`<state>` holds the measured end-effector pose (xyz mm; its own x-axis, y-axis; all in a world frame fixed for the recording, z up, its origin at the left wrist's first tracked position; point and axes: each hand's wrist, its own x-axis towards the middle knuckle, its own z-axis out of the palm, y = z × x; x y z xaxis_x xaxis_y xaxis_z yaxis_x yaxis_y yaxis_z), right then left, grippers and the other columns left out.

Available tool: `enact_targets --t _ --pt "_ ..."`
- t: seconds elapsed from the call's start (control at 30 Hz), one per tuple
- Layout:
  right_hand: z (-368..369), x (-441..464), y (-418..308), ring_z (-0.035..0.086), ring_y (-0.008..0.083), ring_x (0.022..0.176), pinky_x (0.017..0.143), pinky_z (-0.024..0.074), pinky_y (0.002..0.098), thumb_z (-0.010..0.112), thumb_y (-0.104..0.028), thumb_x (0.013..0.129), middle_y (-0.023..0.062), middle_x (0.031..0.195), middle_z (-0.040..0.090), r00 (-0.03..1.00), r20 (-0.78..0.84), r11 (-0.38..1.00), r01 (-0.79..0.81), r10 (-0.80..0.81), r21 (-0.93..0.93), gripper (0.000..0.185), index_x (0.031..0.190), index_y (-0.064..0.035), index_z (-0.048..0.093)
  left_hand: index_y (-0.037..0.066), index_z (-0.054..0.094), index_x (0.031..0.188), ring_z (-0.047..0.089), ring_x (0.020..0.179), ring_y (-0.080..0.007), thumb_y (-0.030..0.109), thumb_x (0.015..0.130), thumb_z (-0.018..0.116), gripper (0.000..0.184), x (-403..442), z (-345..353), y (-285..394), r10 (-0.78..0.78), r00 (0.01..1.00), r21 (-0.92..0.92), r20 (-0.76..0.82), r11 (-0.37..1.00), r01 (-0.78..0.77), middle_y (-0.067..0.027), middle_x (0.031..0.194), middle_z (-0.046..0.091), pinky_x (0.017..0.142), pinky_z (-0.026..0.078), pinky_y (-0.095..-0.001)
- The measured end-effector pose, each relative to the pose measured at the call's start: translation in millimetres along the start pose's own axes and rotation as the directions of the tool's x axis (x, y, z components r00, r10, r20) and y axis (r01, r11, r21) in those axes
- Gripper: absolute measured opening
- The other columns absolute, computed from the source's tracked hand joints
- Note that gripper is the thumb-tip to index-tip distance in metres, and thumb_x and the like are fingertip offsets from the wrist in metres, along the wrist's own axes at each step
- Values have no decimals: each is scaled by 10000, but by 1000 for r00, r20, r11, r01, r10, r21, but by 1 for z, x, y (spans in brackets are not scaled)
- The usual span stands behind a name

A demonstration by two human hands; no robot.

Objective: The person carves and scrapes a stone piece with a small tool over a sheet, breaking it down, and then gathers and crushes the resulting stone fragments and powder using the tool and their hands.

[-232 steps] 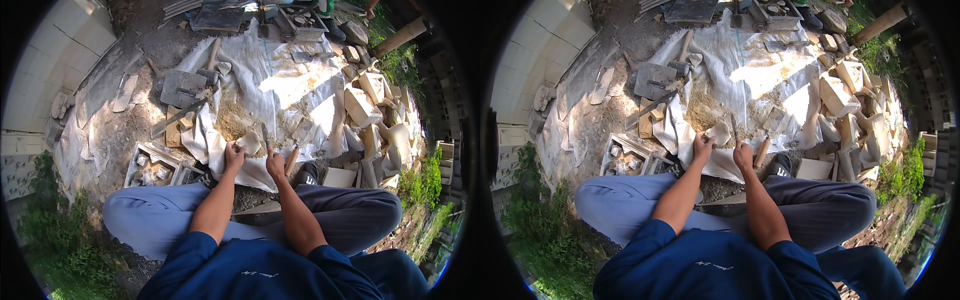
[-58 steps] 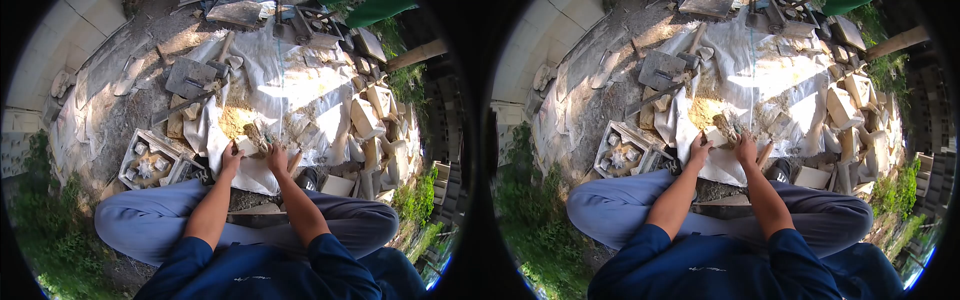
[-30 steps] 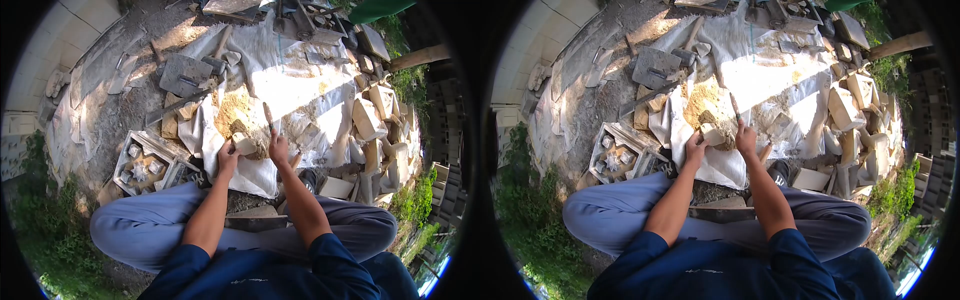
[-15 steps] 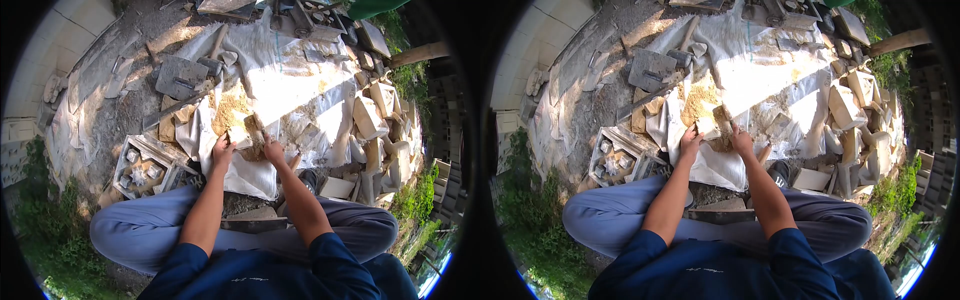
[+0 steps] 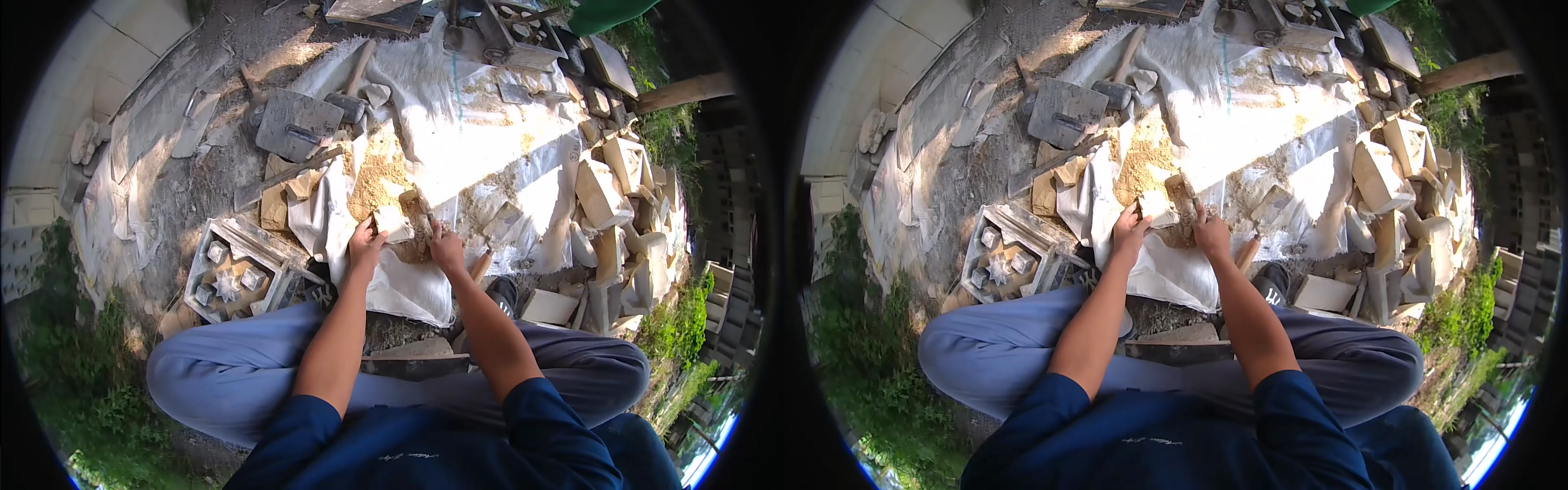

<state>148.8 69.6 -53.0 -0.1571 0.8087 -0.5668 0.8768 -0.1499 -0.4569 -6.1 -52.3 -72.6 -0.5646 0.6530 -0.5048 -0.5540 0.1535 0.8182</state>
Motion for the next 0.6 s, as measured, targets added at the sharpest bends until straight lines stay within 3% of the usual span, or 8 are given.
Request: enact_targets --t 0.17,0.27,0.33,0.37,0.43,0.6 --pt "7 10 7 640 499 877 849 464 530 370 -675 942 382 823 627 999 -29 996 27 -25 80 870 766 123 668 -71 361 1418 646 993 -181 -24 886 623 595 -1 -2 -1 -19 1000 -1 -7 1000 19 -157 1190 633 807 543 -273" --pt "-9 -14 -11 638 498 791 801 464 539 372 -675 941 371 747 616 999 42 973 25 -35 231 869 691 108 654 -72 362 1416 642 1006 -185 -26 884 624 595 -8 1 9 -14 1000 -22 25 1000 15 -161 1199 629 813 546 -276" --pt "-5 -12 -15 641 502 769 797 478 529 370 -679 940 365 718 611 993 -21 953 117 -116 278 874 688 107 655 -71 363 1416 641 1009 -186 -26 885 622 592 -4 -2 4 -18 1000 -5 19 1000 18 -160 1198 629 814 548 -279" --pt "-5 -13 -16 641 502 769 797 478 529 370 -679 940 365 718 611 993 -21 953 118 -117 279 874 688 107 655 -70 364 1416 640 1012 -186 -25 886 619 590 -3 -3 2 -17 1000 10 17 1000 17 -158 1197 630 815 550 -283" --pt "6 -7 -3 647 493 786 808 486 520 367 -684 938 354 735 625 995 25 993 91 -94 76 877 699 107 660 -67 366 1417 638 1017 -185 -22 887 618 588 -5 -2 3 -21 1000 7 7 1000 21 -156 1196 630 815 549 -283" --pt "27 19 13 662 443 737 771 499 501 372 -697 932 302 693 641 991 -97 996 94 -92 9 880 675 95 660 -52 320 1447 642 1021 -186 -13 895 619 629 -6 1 10 -57 998 20 20 998 56 -146 1191 633 834 547 -289"
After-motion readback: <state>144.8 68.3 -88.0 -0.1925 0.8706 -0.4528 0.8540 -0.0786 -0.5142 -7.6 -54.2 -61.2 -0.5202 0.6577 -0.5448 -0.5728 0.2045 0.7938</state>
